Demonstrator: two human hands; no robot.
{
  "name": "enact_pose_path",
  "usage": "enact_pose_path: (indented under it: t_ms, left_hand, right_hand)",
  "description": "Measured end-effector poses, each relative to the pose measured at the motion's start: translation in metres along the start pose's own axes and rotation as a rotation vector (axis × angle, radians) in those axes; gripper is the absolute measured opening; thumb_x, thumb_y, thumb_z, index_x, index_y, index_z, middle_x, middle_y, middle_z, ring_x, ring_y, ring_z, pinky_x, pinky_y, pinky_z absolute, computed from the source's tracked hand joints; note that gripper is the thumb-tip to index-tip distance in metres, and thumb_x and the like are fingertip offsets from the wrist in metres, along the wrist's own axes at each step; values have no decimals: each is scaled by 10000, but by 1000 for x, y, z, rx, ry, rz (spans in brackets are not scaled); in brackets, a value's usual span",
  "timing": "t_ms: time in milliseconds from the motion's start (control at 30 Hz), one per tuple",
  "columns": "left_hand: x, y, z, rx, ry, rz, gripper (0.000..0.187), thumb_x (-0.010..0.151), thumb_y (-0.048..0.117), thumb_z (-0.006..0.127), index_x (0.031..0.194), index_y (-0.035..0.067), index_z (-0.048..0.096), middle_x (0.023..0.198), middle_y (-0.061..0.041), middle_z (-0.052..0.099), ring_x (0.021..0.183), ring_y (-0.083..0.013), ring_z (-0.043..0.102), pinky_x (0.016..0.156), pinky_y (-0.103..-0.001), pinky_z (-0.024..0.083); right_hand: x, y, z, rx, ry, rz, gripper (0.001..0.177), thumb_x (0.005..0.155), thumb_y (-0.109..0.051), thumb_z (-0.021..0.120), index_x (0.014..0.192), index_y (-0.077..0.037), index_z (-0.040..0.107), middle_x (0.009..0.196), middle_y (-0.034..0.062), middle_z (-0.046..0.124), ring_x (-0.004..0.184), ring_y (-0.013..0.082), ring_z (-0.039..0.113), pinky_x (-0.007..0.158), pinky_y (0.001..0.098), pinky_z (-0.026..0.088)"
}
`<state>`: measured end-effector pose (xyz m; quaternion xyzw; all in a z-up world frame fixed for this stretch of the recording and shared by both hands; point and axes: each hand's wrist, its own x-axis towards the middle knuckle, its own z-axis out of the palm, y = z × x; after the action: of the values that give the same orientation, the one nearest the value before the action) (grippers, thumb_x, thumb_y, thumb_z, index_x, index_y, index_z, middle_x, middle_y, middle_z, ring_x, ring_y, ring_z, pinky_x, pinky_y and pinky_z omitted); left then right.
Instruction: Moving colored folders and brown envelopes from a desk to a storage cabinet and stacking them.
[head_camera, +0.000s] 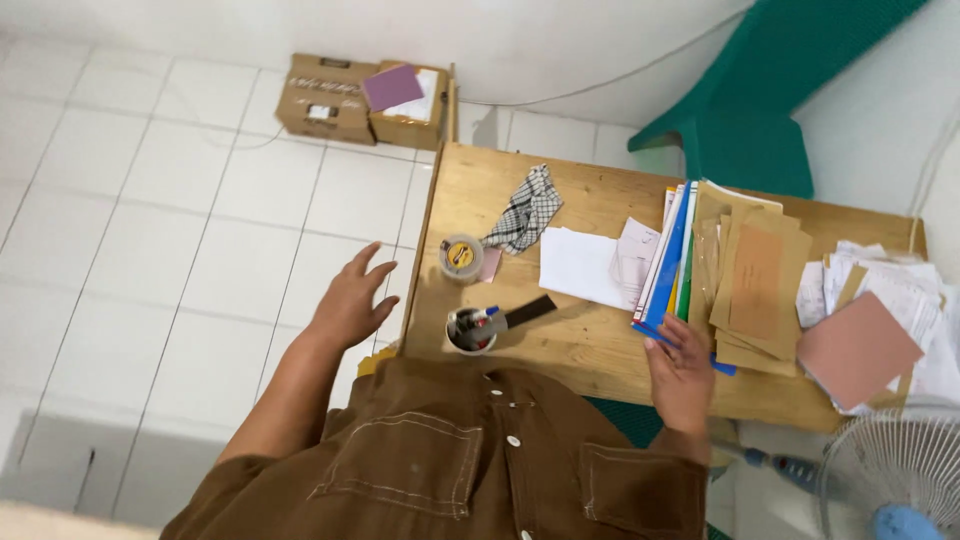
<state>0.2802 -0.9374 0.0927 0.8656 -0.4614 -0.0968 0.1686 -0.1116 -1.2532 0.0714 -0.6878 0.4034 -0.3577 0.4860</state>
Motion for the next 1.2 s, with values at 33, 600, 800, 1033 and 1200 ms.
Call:
enact_pose_path:
  t_ms: [33,600,800,1033,1200]
  left_hand:
    - [24,0,-1,-4,-16,29,574,844,242,766,1382,109,616,1530,-229,450,1294,-446,574,1042,-526,508]
    - [176,-14,18,-157,-383,772,534,848,207,749,1342,49,625,1477,-257,476,1290,-499,546,1031,-554,496]
    - [150,-43,9,-38,-325,742,535,839,265,745,1333,97,628,1531,-199,443,1266,-443,584,1027,-517,518]
    - [148,-111,-24,-20,-395,615,543,891,301,709,1389,120,595,1552,-189,429,1316,-428,559,1048,-500,509]
    - [170,-210,-49,-12,-421,493,557,906,296,689,1416,98,587,1557,-231,427,1292,-459,582,1033,-532,526]
  right_hand:
    - [-7,-17,-1,-8,30,11,471,890,74,735,1342,21,616,1376,217,580,1232,351,611,1005,428,515]
    - [-104,-203,142,-286,441,-231,260,839,70,740,1095,61,693,1184,279,648,1151,478,664,1019,569,521]
    - [-115,-188,157,-136,395,-267,235,869,88,725,1101,62,694,1180,263,654,1124,441,676,957,528,551]
    - [-107,-199,204,-46,412,-292,235,830,96,732,1060,97,685,1133,284,654,1089,431,684,941,523,539]
    - [-88,-235,288,-115,384,-324,230,835,93,744,1062,85,712,1112,268,687,1067,395,688,917,483,552]
